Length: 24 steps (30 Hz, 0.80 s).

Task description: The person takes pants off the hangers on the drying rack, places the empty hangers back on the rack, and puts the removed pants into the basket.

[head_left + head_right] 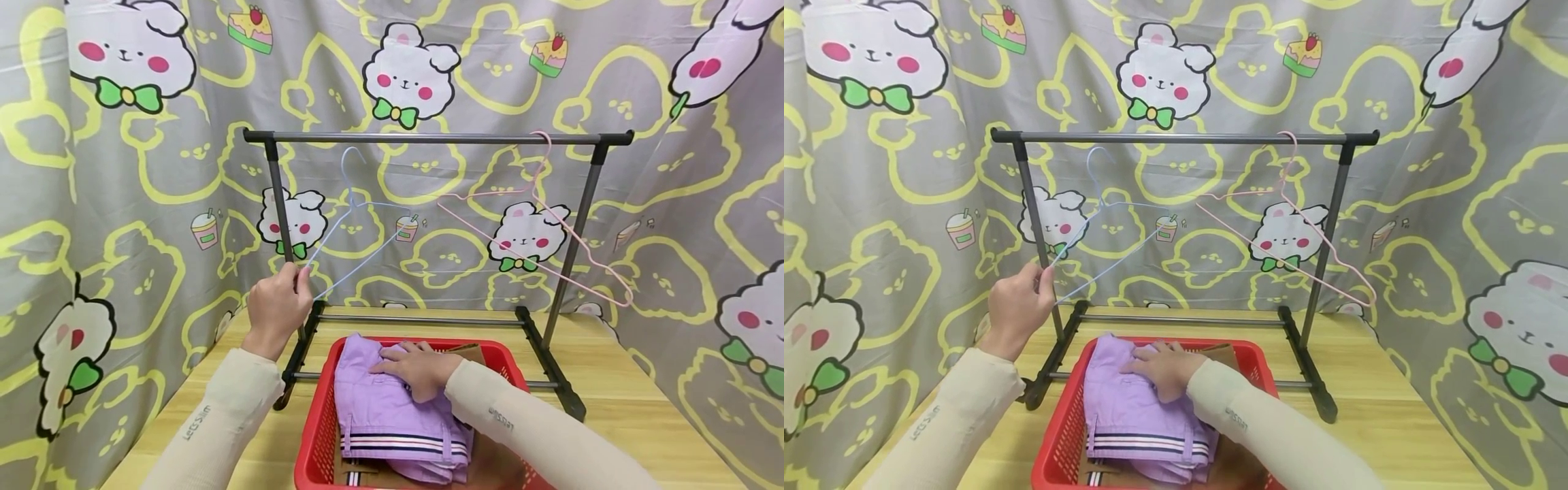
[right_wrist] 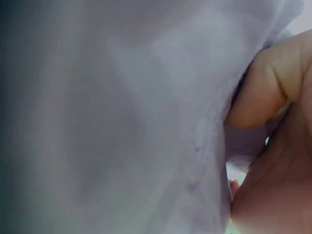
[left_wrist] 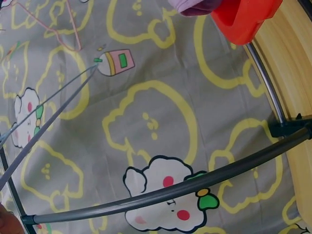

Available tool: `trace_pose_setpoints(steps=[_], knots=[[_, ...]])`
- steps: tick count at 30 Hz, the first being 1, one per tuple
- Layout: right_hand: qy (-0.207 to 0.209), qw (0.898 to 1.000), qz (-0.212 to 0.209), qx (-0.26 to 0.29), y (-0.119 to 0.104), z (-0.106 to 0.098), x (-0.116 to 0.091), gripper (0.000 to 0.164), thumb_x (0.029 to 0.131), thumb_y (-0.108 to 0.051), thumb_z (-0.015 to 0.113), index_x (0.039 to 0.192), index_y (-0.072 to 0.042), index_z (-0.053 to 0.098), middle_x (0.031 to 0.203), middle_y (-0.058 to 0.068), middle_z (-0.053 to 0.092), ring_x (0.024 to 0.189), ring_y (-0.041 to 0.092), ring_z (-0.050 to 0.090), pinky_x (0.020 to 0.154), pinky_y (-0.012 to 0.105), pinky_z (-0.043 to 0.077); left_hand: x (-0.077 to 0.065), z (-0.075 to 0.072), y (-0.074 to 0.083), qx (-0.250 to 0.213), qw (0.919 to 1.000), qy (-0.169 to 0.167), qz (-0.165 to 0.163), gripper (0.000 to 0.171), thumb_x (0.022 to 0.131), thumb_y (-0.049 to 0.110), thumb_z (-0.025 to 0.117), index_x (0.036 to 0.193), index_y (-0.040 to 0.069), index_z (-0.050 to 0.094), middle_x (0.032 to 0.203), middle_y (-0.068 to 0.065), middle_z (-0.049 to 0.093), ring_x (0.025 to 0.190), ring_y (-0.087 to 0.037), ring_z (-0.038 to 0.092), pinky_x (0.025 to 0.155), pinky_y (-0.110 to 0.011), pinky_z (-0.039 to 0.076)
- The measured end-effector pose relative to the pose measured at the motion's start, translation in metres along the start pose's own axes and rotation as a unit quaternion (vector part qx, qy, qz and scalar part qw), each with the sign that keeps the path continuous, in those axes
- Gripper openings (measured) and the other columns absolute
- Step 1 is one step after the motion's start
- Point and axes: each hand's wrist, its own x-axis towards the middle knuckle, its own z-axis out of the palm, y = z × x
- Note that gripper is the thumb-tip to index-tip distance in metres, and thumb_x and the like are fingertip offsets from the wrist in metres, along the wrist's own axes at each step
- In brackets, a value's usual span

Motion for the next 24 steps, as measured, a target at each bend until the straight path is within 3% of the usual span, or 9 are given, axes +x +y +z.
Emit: trace_pose_setpoints(steps=[5,12,24], knots=[[-0.009,1.000,0.003,0.014,-0.0005,0.0014,0.0012,0.090,0.077,0.006,0.065,0.146,-0.044,0.036,0.160,-0.003,0.019,0.142,0.039,0.019,0.109,0.062,0.018,0.0016,-0.0004,0.0003,-0.002,1.0000,0.008,0.006,0.027,0.091,0.014,0.062,0.070,0.001,0.053,0.046,-0.006,0.038,0.033,-0.025,0.036,0.033,-0.035,0.025],[0.011,1.000,-0.007,0.000,-0.0046,0.0039,0.0018,0.088,0.076,0.002,0.067,0.147,-0.040,0.036,0.161,-0.001,0.013,0.140,0.040,0.023,0.108,0.062,0.022,0.0041,-0.0015,-0.0002,-0.002,0.9996,0.027,0.013,0.029,0.091,0.015,0.062,0.068,0.002,0.051,0.045,-0.007,0.039,0.033,-0.027,0.037,0.032,-0.037,0.026],[0.003,1.000,-0.003,-0.013,-0.0036,0.0015,0.0040,0.083,0.077,-0.001,0.066,0.144,-0.041,0.040,0.155,-0.006,0.030,0.135,0.034,0.033,0.107,0.060,0.026,0.0091,-0.0026,0.0032,-0.008,0.9990,0.040,0.016,0.028,0.091,0.015,0.061,0.068,0.002,0.053,0.045,-0.009,0.042,0.033,-0.028,0.038,0.032,-0.041,0.028]])
